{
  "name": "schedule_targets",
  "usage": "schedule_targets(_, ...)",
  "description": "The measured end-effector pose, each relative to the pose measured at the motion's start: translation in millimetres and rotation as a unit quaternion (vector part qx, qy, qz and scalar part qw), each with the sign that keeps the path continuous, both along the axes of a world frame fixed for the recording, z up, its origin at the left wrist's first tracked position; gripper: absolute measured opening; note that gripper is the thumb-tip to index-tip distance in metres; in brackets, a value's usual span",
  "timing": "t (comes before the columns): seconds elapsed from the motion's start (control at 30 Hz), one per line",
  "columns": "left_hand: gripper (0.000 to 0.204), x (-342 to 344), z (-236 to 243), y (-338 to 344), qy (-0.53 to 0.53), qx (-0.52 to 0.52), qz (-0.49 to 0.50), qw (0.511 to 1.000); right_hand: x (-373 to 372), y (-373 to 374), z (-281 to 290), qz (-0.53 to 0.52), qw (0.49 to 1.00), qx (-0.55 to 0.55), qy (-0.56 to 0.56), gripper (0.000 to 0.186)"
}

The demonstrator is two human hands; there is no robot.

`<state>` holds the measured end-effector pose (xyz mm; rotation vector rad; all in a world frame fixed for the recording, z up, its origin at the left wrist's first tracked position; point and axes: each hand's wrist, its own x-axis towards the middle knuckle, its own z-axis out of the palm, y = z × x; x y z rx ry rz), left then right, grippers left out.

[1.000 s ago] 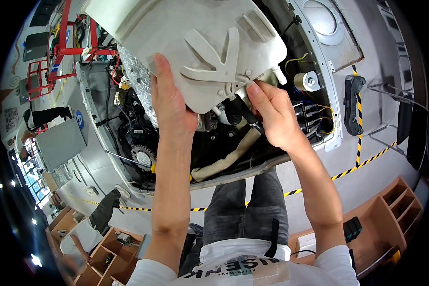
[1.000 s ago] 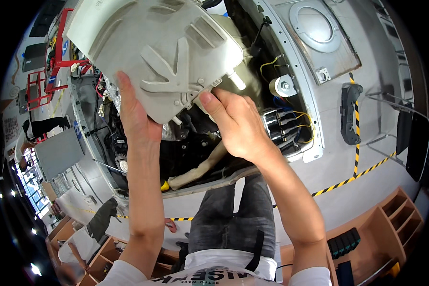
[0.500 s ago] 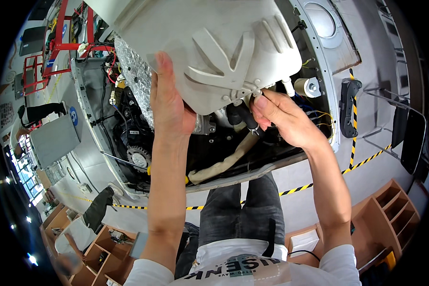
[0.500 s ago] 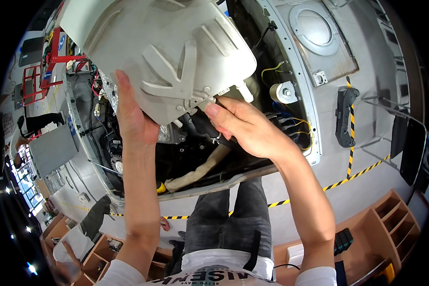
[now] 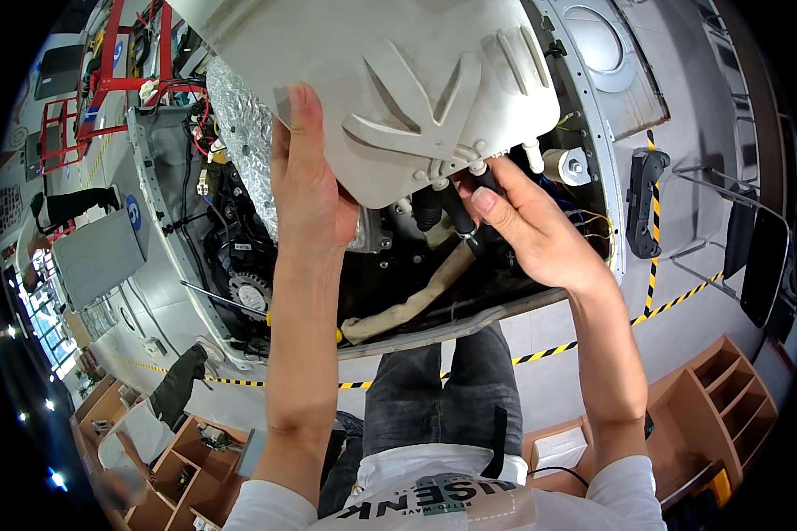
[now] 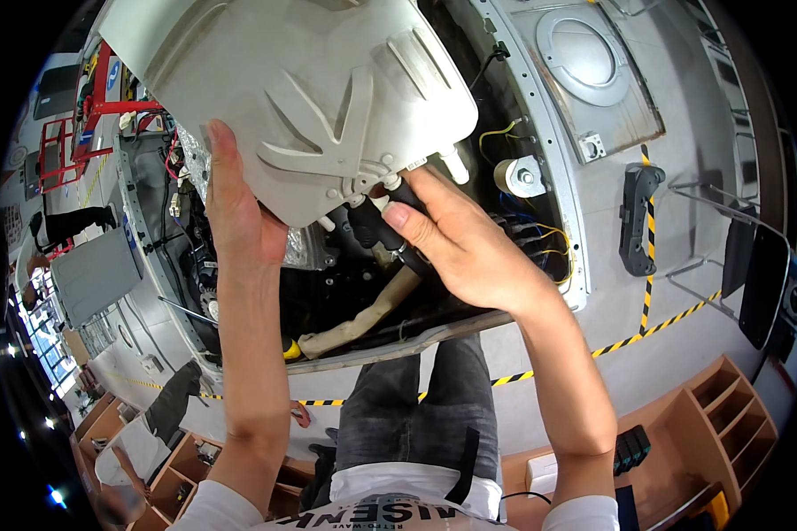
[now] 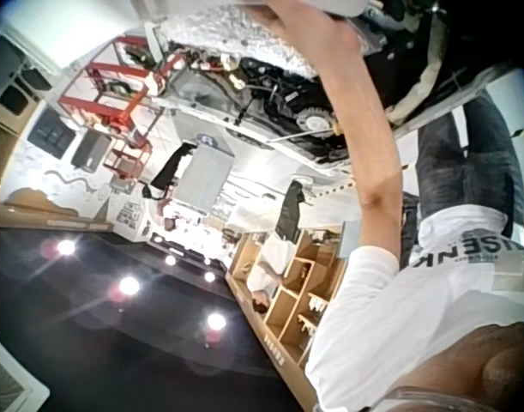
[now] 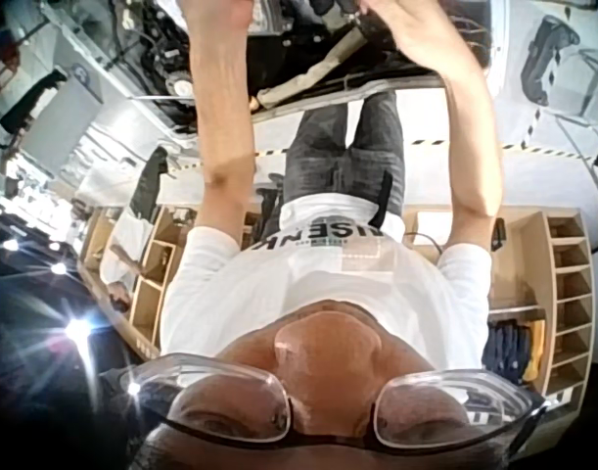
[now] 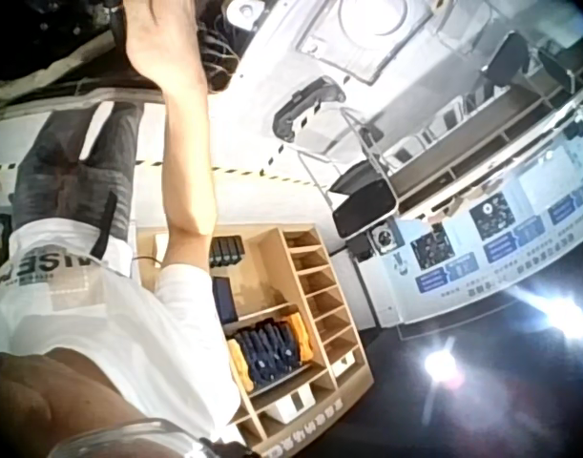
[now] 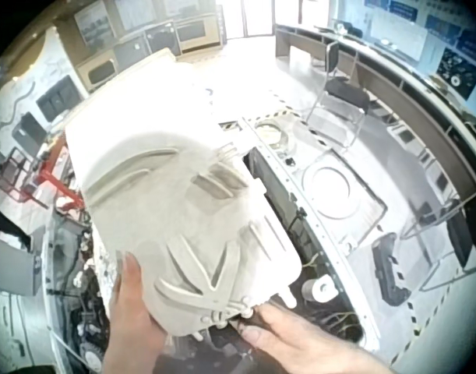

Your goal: The person detaches a white plastic detergent dispenser from the internal components of a washing machine by hand, disconnecting several black rubber hoses and electrical connectors before lifting the dispenser out of the appliance.

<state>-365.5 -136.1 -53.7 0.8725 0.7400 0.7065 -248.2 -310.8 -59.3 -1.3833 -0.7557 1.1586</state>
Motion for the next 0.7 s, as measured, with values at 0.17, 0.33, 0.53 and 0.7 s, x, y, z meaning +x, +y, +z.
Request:
schedule_targets(0.17, 0.062, 2, 5, -1, 0.008, 0.018, -0.002, 1.000, 7, 0, 1, 0.000, 0.994, -0.035, -0.099, 0.028)
schedule_targets(0.33, 0.066, 3, 8, -5, 0.053, 0.042, 0.001, 0.998, 5, -1, 19, -0.004, 0.979, -0.102, -0.176, 0.030)
schedule_targets(0.53, 0.068, 6, 21, -15, 0.085, 0.075, 0.054, 0.992, -9, 4, 22, -0.075, 0.957, -0.119, -0.252, 0.020)
schedule_targets(0.7, 0.060, -2, 28, -28, 0.079, 0.064, 0.136, 0.986, -20, 10, 24, -0.075, 0.928, -0.143, -0.336, 0.019)
